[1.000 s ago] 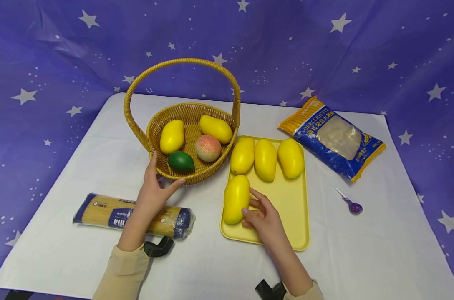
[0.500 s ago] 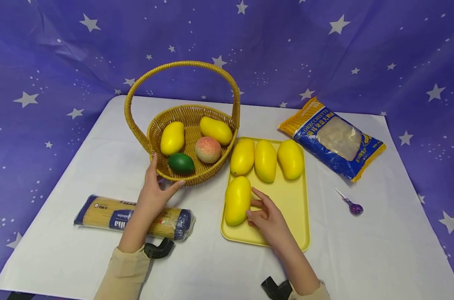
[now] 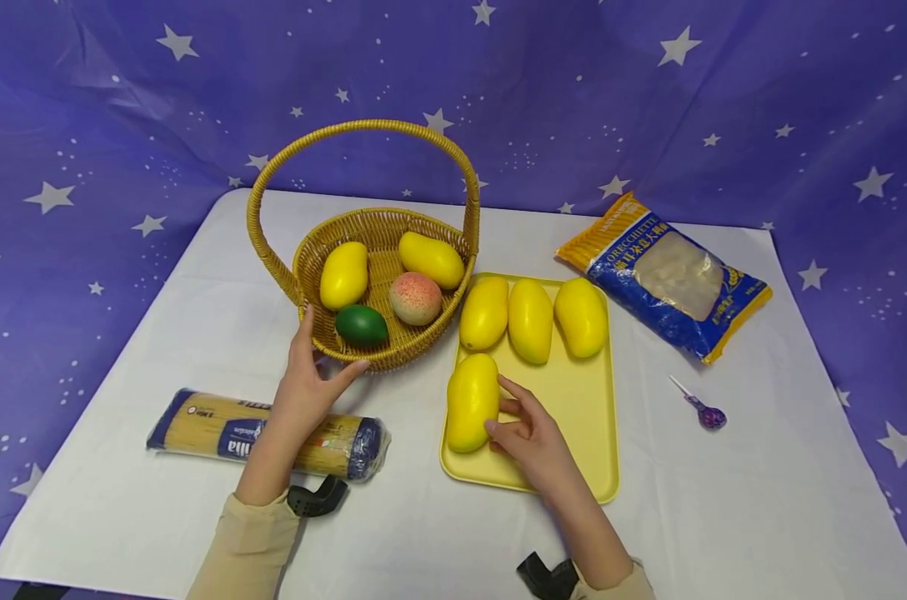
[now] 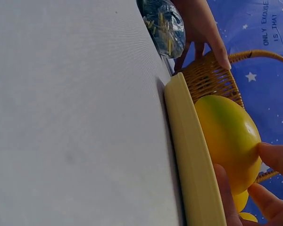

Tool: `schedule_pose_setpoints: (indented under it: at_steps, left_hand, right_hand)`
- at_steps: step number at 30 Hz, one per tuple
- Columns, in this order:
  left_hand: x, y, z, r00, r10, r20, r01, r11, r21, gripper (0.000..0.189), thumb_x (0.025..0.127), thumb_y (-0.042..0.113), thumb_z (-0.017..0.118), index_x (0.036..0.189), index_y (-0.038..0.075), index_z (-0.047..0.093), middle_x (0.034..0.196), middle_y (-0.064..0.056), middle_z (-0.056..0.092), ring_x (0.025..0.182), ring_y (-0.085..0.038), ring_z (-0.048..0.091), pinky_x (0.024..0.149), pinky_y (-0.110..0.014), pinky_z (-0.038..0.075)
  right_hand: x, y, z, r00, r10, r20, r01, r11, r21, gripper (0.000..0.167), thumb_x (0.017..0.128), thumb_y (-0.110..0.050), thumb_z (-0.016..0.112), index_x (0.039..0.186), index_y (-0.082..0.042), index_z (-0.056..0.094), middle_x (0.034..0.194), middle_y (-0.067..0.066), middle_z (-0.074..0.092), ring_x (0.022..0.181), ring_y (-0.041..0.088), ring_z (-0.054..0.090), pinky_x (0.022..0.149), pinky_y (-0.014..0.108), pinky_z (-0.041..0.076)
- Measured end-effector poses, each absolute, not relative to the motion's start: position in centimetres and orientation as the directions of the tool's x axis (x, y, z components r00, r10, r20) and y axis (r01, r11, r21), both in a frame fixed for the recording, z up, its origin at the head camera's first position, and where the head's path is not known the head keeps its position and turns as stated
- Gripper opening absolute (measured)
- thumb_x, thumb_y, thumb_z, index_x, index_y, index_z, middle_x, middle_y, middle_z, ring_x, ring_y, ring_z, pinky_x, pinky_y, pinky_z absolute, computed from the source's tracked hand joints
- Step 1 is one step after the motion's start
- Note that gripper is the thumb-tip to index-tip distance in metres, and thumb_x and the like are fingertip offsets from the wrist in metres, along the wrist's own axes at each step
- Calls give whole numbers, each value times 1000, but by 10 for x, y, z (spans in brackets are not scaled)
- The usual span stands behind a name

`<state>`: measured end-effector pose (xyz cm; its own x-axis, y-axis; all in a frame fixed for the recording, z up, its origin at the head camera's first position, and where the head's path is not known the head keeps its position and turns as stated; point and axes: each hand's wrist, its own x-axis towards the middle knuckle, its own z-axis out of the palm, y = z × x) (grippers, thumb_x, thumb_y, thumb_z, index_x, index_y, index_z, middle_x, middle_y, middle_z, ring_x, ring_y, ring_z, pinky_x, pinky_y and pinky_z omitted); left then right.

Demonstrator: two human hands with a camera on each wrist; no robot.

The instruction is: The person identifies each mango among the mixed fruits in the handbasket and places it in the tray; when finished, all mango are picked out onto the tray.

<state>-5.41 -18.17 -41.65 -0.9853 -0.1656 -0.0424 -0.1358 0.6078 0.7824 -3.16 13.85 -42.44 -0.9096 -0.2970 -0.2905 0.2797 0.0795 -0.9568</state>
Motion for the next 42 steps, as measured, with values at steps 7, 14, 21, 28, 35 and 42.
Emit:
schedule_pose_setpoints:
  at_steps: [7, 14, 21, 28, 35, 42]
  left_hand:
    - [-54, -183, -415, -985, -167, -40, -136, 611, 780, 112, 78, 63, 69, 154, 36, -8, 160, -8, 3, 142, -37, 18, 107, -60, 28]
    - [-54, -183, -413, -984, -174, -37, -137, 608, 782, 112, 78, 64, 69, 154, 36, -8, 160, -8, 3, 142, -37, 18, 107, -59, 27]
    - [-54, -184, -412, -984, -177, -33, -136, 611, 780, 111, 78, 64, 68, 153, 37, -9, 160, -9, 3, 142, -38, 19, 107, -60, 27]
    - [-54, -185, -413, -984, -175, -42, -142, 612, 778, 110, 78, 65, 68, 153, 37, -8, 160, -9, 3, 141, -39, 20, 106, -60, 29]
    - [-53, -183, -414, -985, -165, -51, -143, 615, 775, 111, 78, 66, 66, 153, 36, -9, 160, -11, 3, 140, -41, 21, 105, -61, 30]
    - [-52, -181, -416, -983, -175, -54, -151, 607, 780, 112, 76, 67, 67, 153, 37, -8, 160, -10, 4, 140, -41, 23, 105, -59, 30]
  right_hand:
    - [-31, 140, -419, -913, -262, -313, 279, 160, -947, 69, 91, -17, 69, 150, -23, 34, 132, 19, 49, 92, 23, 64, 80, 32, 55]
    - [-30, 149, -413, -931, -212, -297, 250, 225, -942, 75, 89, -18, 71, 152, -20, 31, 137, 20, 46, 93, 23, 64, 77, 29, 56]
    - [-40, 165, -400, -961, -213, -178, 129, 225, -966, 72, 93, -12, 66, 153, -12, 27, 136, 23, 44, 91, 13, 64, 76, 27, 56]
    - [-86, 169, -343, -974, -198, 112, -160, 249, -955, 64, 94, -7, 63, 151, -19, 35, 132, 13, 48, 94, 12, 62, 74, 23, 55]
    - [-141, 140, -309, -936, -293, 195, -286, 313, -906, 62, 94, -16, 64, 149, -28, 38, 135, 13, 52, 98, 16, 63, 77, 25, 55]
    - [-184, 100, -314, -917, -394, 63, -267, 488, -831, 62, 92, -35, 67, 148, -32, 40, 137, 8, 52, 108, 26, 60, 88, 43, 52]
